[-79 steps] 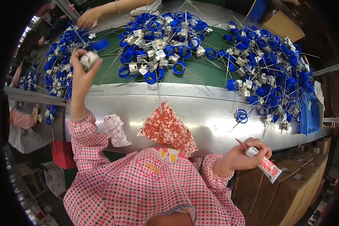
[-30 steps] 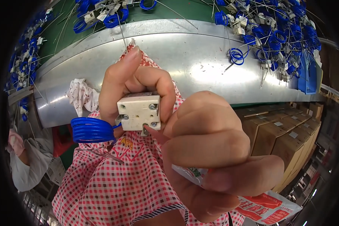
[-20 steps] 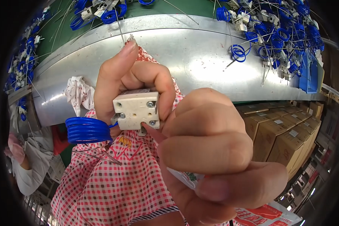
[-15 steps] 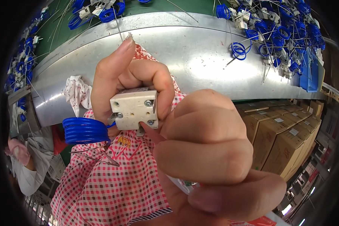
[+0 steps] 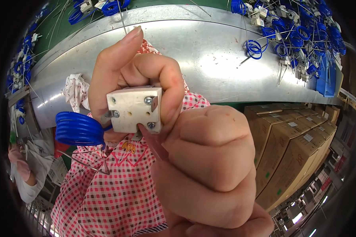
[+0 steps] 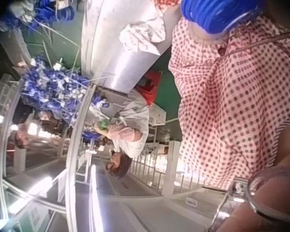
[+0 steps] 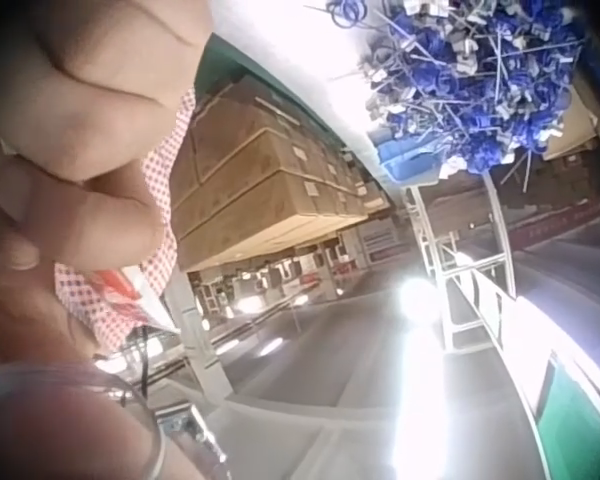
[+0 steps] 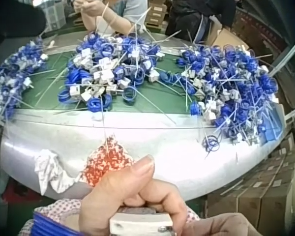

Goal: Applying sealant and connecting blue coiled wires to small electronic components at an assembly line.

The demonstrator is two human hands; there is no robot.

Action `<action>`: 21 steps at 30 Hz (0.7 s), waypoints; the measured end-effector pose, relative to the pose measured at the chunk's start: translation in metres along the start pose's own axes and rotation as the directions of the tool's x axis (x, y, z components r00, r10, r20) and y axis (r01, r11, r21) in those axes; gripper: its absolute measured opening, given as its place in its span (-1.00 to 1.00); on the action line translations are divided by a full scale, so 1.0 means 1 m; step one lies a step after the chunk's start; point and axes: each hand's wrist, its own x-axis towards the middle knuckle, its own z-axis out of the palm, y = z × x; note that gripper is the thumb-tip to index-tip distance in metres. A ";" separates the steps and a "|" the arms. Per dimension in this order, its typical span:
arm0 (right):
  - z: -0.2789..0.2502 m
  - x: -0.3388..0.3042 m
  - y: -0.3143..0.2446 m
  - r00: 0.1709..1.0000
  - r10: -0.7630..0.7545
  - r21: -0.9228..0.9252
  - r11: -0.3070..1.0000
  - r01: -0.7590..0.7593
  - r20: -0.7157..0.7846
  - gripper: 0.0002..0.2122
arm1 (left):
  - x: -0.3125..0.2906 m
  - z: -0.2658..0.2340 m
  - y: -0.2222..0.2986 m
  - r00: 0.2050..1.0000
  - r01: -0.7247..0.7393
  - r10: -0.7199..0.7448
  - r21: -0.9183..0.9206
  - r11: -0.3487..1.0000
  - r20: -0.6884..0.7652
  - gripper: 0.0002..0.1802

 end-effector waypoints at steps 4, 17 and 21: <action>0.000 0.003 0.002 0.998 0.057 0.019 0.998 -0.057 -0.015 -0.75 | -0.001 0.000 -0.001 0.999 0.006 -0.003 0.101 0.995 -0.033 -0.23; -0.004 0.015 -0.006 0.970 0.235 0.106 0.968 -0.228 -0.058 -0.82 | -0.003 -0.008 -0.007 0.984 -0.173 0.156 0.246 0.954 0.088 -0.38; 0.000 0.019 0.003 0.955 0.288 0.128 0.952 -0.277 -0.070 -0.84 | -0.003 -0.010 -0.008 0.984 -0.168 0.150 0.235 0.957 0.093 -0.42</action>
